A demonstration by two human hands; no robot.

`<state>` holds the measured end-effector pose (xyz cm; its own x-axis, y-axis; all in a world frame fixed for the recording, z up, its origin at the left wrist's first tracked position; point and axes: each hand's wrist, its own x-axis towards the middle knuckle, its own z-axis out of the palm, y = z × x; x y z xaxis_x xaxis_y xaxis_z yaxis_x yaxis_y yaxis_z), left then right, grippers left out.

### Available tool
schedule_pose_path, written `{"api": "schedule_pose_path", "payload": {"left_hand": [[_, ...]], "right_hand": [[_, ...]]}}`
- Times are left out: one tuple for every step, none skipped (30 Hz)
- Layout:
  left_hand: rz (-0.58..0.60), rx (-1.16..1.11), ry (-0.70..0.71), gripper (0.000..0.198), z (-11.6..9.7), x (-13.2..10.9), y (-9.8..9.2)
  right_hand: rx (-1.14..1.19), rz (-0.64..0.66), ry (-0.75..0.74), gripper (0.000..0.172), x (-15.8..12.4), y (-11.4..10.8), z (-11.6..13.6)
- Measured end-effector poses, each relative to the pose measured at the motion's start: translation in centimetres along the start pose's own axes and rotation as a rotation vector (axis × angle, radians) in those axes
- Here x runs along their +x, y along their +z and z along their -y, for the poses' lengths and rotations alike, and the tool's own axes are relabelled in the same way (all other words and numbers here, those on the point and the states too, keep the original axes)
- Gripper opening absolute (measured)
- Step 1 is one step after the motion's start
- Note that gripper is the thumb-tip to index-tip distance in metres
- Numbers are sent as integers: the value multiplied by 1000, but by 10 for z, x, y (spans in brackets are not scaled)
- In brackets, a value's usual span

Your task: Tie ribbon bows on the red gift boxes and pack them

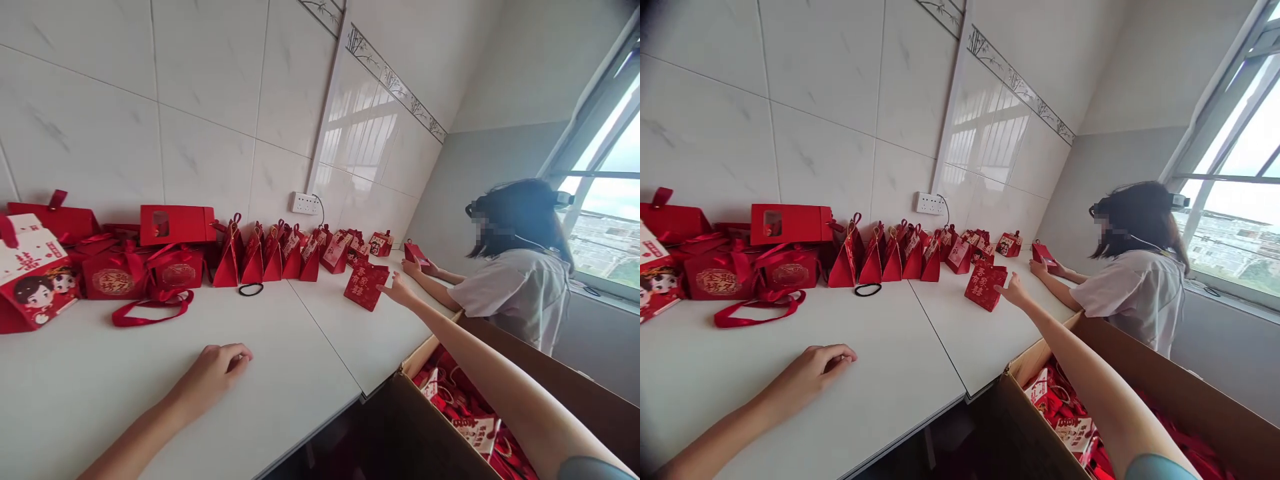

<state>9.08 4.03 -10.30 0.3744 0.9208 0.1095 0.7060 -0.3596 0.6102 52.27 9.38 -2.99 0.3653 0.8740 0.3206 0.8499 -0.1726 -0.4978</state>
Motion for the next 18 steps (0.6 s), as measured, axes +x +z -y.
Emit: {"api": "schedule_pose_path", "payload": {"left_hand": [[-13,-9,6,35,1,-1,1],[-37,-24,15,34,2,-1,2],[-70,-42,30,34,4,-2,4],[-108,-58,54,33,7,-2,7],[-146,-72,85,32,9,-2,9],[-179,-83,118,32,11,-2,12],[-207,-93,153,32,13,-3,14],[-232,-103,182,33,14,-3,16],[-261,-112,199,34,14,-2,17],[-306,-123,205,36,14,-2,17],[-369,-139,205,40,13,-2,16],[-454,-160,205,47,12,-2,14],[-550,-188,208,55,10,-1,11],[-645,-224,215,62,8,-1,6],[-734,-269,221,66,7,0,1],[-809,-318,223,64,6,1,-5],[-869,-363,215,57,7,1,-11],[-930,-395,191,46,8,2,-17]], "right_hand": [[17,4,17,32,4,7,1],[38,13,33,30,7,12,3],[62,21,38,28,10,16,8],[88,22,24,26,13,20,15],[117,20,-4,24,15,23,24],[150,17,-47,23,16,26,35],[186,17,-104,23,17,29,49],[226,25,-175,24,15,33,65],[270,45,-260,25,12,37,82],[316,83,-358,28,6,42,101],[364,141,-461,30,-2,48,119],[407,217,-562,31,-14,55,137],[441,298,-654,30,-28,63,154],[468,377,-733,28,-43,72,169],[487,457,-801,27,-60,83,181],[519,540,-864,26,-76,94,192],[588,628,-902,27,-92,106,200],[665,678,-900,31,-106,118,207]]}}
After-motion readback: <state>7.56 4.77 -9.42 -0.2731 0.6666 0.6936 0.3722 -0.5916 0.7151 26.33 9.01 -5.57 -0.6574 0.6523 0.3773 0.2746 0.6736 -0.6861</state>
